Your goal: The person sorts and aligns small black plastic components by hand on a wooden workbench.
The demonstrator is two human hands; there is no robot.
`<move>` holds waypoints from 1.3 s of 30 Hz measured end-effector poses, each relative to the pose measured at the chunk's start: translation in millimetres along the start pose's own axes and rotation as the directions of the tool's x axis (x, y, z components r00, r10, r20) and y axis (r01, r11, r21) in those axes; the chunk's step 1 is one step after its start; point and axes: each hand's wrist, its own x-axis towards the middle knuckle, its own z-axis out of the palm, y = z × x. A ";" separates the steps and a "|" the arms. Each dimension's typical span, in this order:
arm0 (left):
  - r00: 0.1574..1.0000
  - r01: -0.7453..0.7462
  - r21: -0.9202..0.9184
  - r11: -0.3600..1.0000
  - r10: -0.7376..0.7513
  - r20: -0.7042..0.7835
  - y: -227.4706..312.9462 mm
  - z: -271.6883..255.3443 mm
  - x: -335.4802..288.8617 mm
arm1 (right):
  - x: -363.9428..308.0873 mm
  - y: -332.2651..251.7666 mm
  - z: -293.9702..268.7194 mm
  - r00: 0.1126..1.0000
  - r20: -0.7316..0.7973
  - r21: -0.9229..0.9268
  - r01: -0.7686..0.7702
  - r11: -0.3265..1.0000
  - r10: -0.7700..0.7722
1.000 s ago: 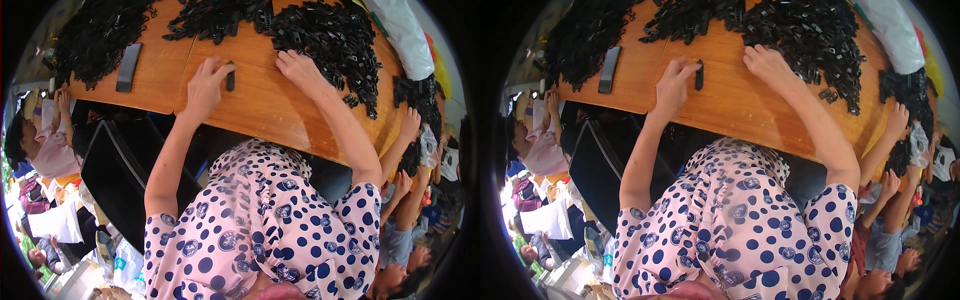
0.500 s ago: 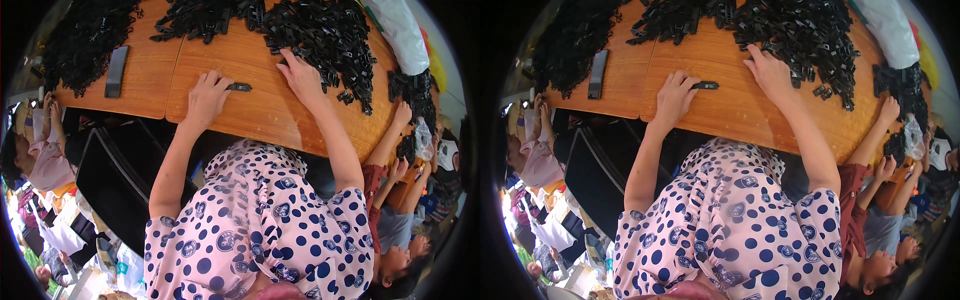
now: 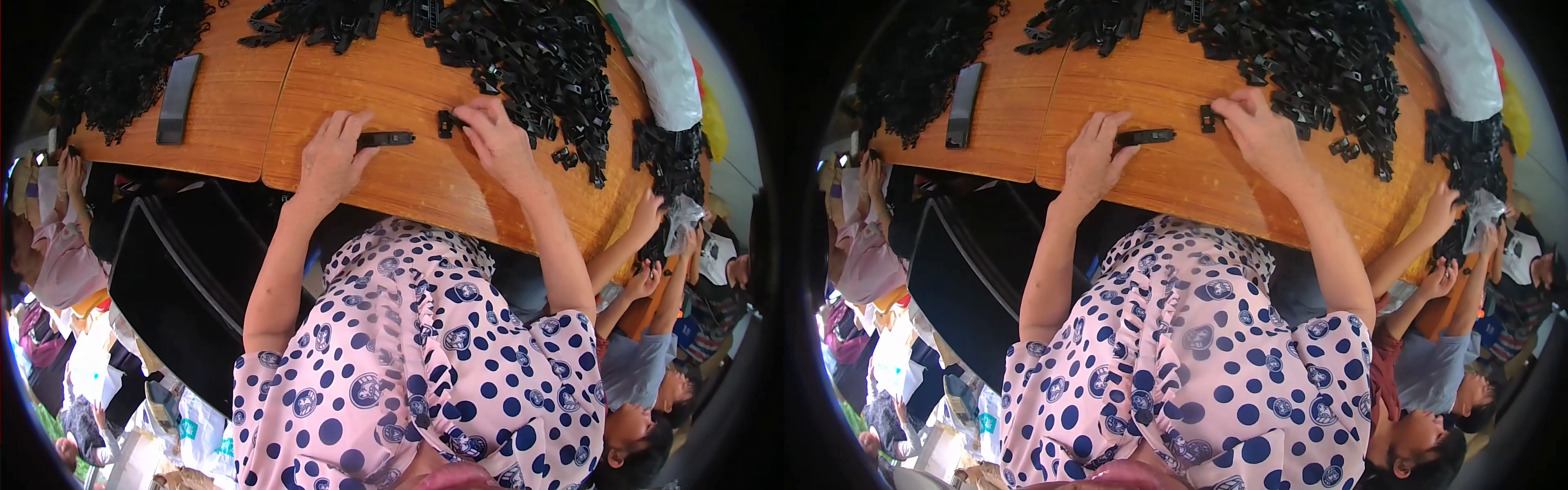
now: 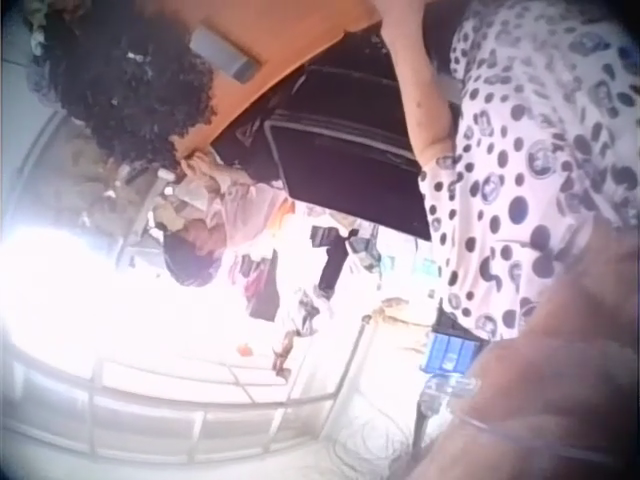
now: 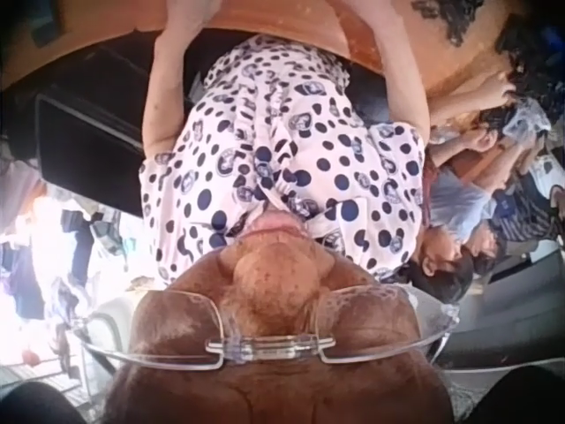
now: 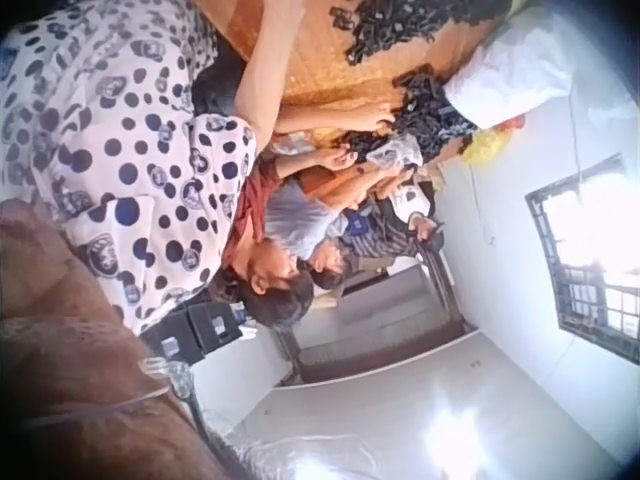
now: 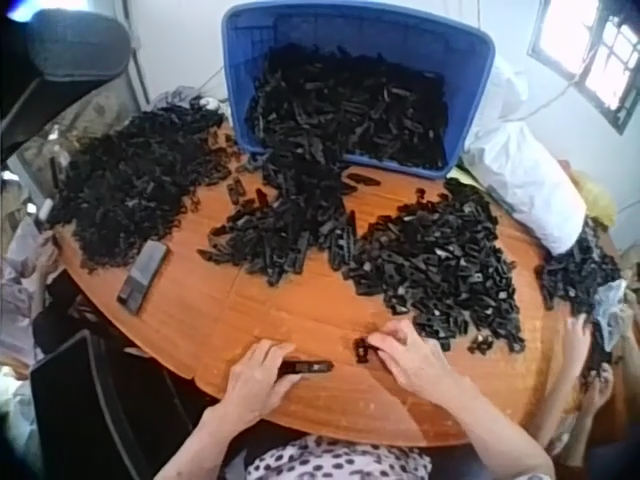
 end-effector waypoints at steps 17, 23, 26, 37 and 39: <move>0.999 -0.036 -0.086 0.996 0.038 0.016 -14.2 -6.3 -11.7 | 13.1 -10.2 7.5 0.990 -0.060 0.111 -0.120 0.987 0.127; 0.995 -0.083 -0.124 0.989 0.090 0.052 -14.7 -12.6 -10.2 | 20.3 -63.4 9.5 0.957 0.223 0.055 0.176 0.983 -0.184; 0.995 -0.070 -0.149 0.986 0.079 0.054 -15.8 -17.6 -15.1 | 25.7 -69.6 10.7 0.919 0.354 -0.012 0.191 0.981 -0.175; 0.980 -0.105 -0.124 0.987 0.124 0.157 -15.1 -14.0 -10.5 | 31.7 -65.1 -4.9 0.849 0.512 0.066 0.116 0.991 -0.133; 0.980 -0.105 -0.131 0.986 0.125 0.157 -14.3 -14.2 -12.5 | 29.0 -71.7 -4.3 0.852 0.514 0.047 0.088 0.995 -0.099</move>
